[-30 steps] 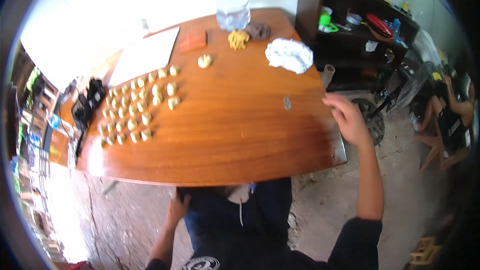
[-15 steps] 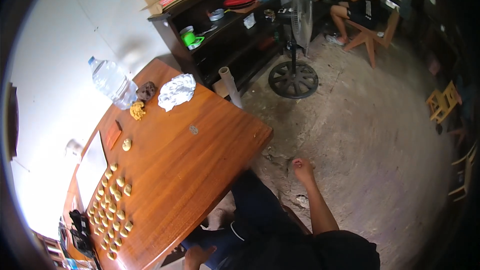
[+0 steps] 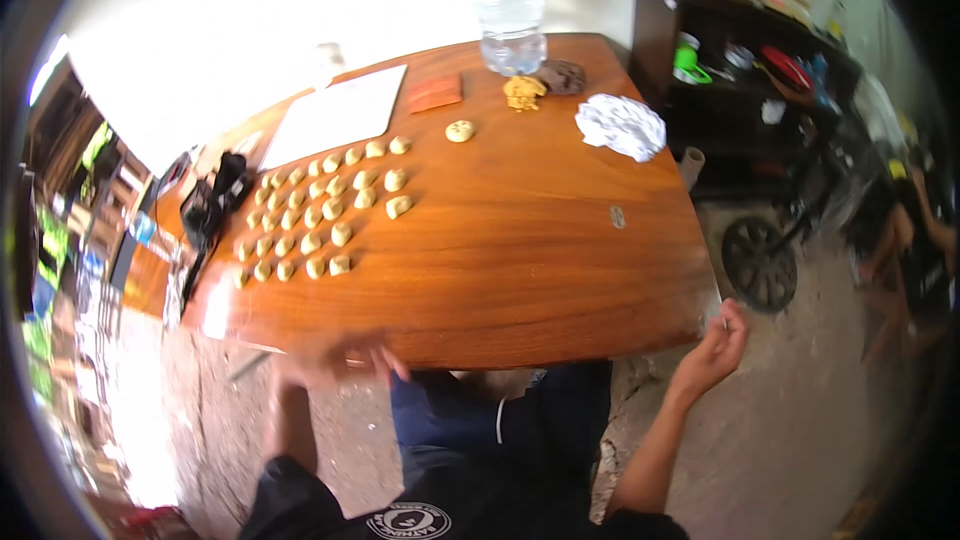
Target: The recorder cleans a metal baking tray with a white cloth and then arranges small portions of dough on the table, pressing a pattern into one with a small stamp.
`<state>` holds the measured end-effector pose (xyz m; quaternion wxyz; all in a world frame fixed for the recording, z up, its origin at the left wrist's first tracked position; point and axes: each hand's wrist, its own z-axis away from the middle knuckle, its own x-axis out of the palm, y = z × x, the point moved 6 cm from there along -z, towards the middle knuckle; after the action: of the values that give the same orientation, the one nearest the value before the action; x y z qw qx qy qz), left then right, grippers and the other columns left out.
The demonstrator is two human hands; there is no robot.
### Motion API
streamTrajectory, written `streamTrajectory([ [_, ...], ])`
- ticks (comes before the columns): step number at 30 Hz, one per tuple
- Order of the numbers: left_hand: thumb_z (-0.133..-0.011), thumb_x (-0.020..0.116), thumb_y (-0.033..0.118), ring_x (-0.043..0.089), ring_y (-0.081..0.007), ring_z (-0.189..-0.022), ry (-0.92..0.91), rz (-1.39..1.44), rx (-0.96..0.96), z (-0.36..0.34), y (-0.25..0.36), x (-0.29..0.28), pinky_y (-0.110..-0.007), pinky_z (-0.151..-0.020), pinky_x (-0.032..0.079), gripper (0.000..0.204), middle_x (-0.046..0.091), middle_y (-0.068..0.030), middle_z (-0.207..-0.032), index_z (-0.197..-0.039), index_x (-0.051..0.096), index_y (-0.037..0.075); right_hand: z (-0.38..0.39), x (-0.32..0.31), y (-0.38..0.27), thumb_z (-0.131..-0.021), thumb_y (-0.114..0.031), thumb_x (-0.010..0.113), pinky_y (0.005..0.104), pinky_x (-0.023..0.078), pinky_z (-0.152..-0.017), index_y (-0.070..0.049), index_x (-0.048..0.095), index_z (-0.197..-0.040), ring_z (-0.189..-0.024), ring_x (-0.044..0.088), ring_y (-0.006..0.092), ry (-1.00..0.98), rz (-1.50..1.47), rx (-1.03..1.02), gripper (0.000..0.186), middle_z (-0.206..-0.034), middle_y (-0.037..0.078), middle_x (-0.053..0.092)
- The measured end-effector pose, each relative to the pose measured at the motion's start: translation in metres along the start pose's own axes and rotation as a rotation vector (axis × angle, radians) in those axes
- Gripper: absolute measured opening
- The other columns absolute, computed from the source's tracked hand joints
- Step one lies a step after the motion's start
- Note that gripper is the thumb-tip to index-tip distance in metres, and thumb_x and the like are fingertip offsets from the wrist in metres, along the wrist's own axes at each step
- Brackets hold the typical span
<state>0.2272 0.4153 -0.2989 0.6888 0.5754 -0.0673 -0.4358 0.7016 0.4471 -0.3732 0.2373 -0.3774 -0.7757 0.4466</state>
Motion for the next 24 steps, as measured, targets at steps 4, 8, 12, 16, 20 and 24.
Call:
streamTrajectory([
  [4, -0.097, 0.053, 0.023, 0.067, -0.0186, -0.071, 0.647, -0.240, -0.356, -0.017, -0.002, -0.138, -0.032, -0.066, 0.054, 0.060, 0.071, -0.0096, -0.086, -0.152, 0.034, 0.010, 0.047, 0.056, -0.021, -0.096, -0.003, 0.052, 0.0308, 0.049, -0.080, 0.003, 0.062, -0.106, -0.098, 0.059, 0.0214, -0.238, -0.094, -0.169, 0.015, -0.114, 0.013, 0.062],
  [8, -0.091, 0.048, 0.018, 0.066, -0.0238, -0.062, 0.940, -0.370, -0.443, -0.044, -0.057, -0.265, -0.036, -0.054, 0.053, 0.062, 0.069, -0.0155, -0.077, -0.148, 0.034, -0.003, 0.061, 0.061, -0.048, -0.092, 0.001, 0.054, 0.0324, 0.050, -0.073, 0.002, 0.063, -0.100, -0.089, 0.060, 0.0253, -0.287, 0.127, -0.295, 0.012, -0.107, 0.015, 0.062],
  [12, -0.093, 0.045, 0.004, 0.064, -0.0238, -0.052, 0.829, -0.306, -0.626, -0.070, -0.105, -0.318, -0.039, -0.046, 0.054, 0.053, 0.066, -0.0160, -0.071, -0.144, 0.036, -0.008, 0.063, 0.062, -0.049, -0.086, 0.004, 0.052, 0.0382, 0.051, -0.071, 0.002, 0.063, -0.096, -0.082, 0.061, 0.0312, -0.224, 0.313, -0.589, 0.015, -0.094, 0.015, 0.064],
  [16, -0.092, 0.046, 0.001, 0.059, -0.0202, -0.048, 0.845, -0.242, -0.650, -0.064, -0.106, -0.317, -0.037, -0.043, 0.050, 0.055, 0.064, -0.0139, -0.068, -0.147, 0.041, 0.004, 0.061, 0.068, -0.044, -0.079, 0.006, 0.050, 0.0400, 0.050, -0.070, 0.002, 0.063, -0.091, -0.080, 0.061, 0.0316, -0.266, 0.260, -0.597, 0.017, -0.091, 0.015, 0.064],
  [20, -0.087, 0.045, 0.003, 0.058, -0.0161, -0.058, 0.511, -0.277, -0.494, -0.082, -0.056, -0.261, -0.032, -0.053, 0.049, 0.071, 0.062, -0.0082, -0.070, -0.155, 0.034, 0.020, 0.059, 0.067, -0.040, -0.080, 0.004, 0.050, 0.0390, 0.050, -0.070, 0.002, 0.063, -0.090, -0.079, 0.061, 0.0315, -0.290, 0.283, -0.610, 0.016, -0.090, 0.015, 0.064],
  [24, -0.090, 0.050, 0.009, 0.055, -0.0147, -0.055, 0.515, -0.421, -0.412, -0.141, -0.014, -0.240, -0.030, -0.053, 0.049, 0.069, 0.060, -0.0076, -0.067, -0.156, 0.029, 0.014, 0.060, 0.072, -0.039, -0.081, 0.003, 0.051, 0.0393, 0.049, -0.070, 0.000, 0.062, -0.088, -0.079, 0.060, 0.0311, -0.318, 0.293, -0.630, 0.013, -0.088, 0.014, 0.064],
])
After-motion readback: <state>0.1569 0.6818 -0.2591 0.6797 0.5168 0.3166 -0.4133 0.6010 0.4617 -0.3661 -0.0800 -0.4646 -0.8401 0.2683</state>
